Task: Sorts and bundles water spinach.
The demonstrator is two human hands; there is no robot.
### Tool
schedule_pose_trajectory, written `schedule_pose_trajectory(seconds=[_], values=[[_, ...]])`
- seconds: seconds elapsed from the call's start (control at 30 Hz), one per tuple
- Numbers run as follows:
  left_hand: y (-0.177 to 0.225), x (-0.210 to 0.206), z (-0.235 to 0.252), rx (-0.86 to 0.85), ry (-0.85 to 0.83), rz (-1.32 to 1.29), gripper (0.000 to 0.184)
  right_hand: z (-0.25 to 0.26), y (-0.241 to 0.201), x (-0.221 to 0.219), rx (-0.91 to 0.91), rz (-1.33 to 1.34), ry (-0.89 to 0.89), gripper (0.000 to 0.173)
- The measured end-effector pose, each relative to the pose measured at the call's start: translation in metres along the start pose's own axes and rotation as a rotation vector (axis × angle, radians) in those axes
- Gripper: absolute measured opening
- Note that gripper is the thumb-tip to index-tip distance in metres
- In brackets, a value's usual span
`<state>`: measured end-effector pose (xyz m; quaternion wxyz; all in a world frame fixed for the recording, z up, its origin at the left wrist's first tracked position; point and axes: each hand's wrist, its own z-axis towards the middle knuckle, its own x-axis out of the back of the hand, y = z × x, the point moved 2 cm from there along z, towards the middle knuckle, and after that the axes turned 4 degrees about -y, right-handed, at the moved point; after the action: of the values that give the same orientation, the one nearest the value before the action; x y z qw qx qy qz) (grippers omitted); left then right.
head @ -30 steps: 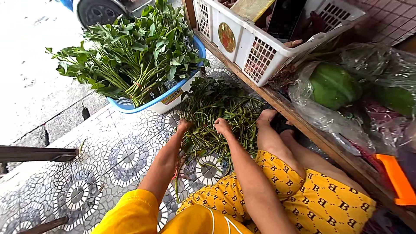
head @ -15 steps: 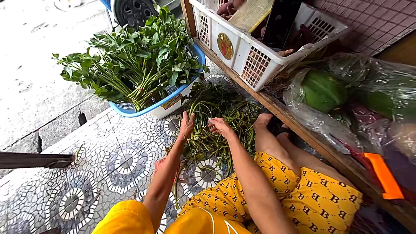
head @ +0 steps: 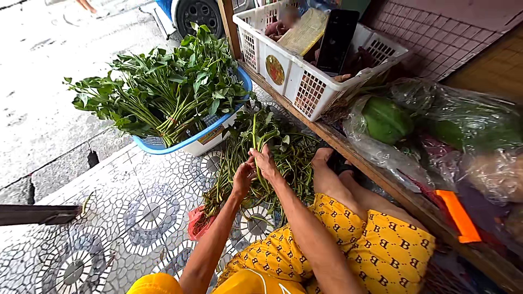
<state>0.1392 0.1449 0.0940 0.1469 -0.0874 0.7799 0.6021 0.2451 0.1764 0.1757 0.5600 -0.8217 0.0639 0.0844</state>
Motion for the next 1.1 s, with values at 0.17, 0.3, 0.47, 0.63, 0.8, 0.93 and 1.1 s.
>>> schedule_pose_trajectory(seconds=[0.17, 0.3, 0.47, 0.63, 0.8, 0.93, 1.1], values=[[-0.008, 0.046, 0.087, 0.168, 0.123, 0.371, 0.050, -0.019, -0.010, -0.012, 0.089, -0.350, -0.074, 0.047], [0.006, 0.053, 0.120, 0.390, 0.370, 0.075, 0.066, -0.013, -0.018, 0.009, 0.150, -0.474, 0.114, 0.041], [-0.001, 0.057, 0.120, 0.418, 0.300, 0.246, 0.055, -0.017, -0.043, 0.042, 0.149, -0.253, 0.109, 0.041], [0.033, -0.013, 0.080, 0.148, -0.242, 0.198, 0.059, 0.012, 0.015, 0.042, -0.092, -0.050, 0.064, 0.047], [0.022, -0.028, 0.067, 0.087, -0.255, 0.169, 0.024, 0.019, 0.039, 0.039, -0.085, -0.187, 0.091, 0.060], [0.015, -0.028, 0.069, 0.112, -0.222, 0.140, 0.025, 0.018, 0.046, 0.039, -0.031, -0.205, 0.177, 0.049], [0.012, -0.026, 0.069, 0.097, -0.137, 0.179, 0.026, 0.020, 0.049, 0.043, -0.065, -0.139, 0.357, 0.022]])
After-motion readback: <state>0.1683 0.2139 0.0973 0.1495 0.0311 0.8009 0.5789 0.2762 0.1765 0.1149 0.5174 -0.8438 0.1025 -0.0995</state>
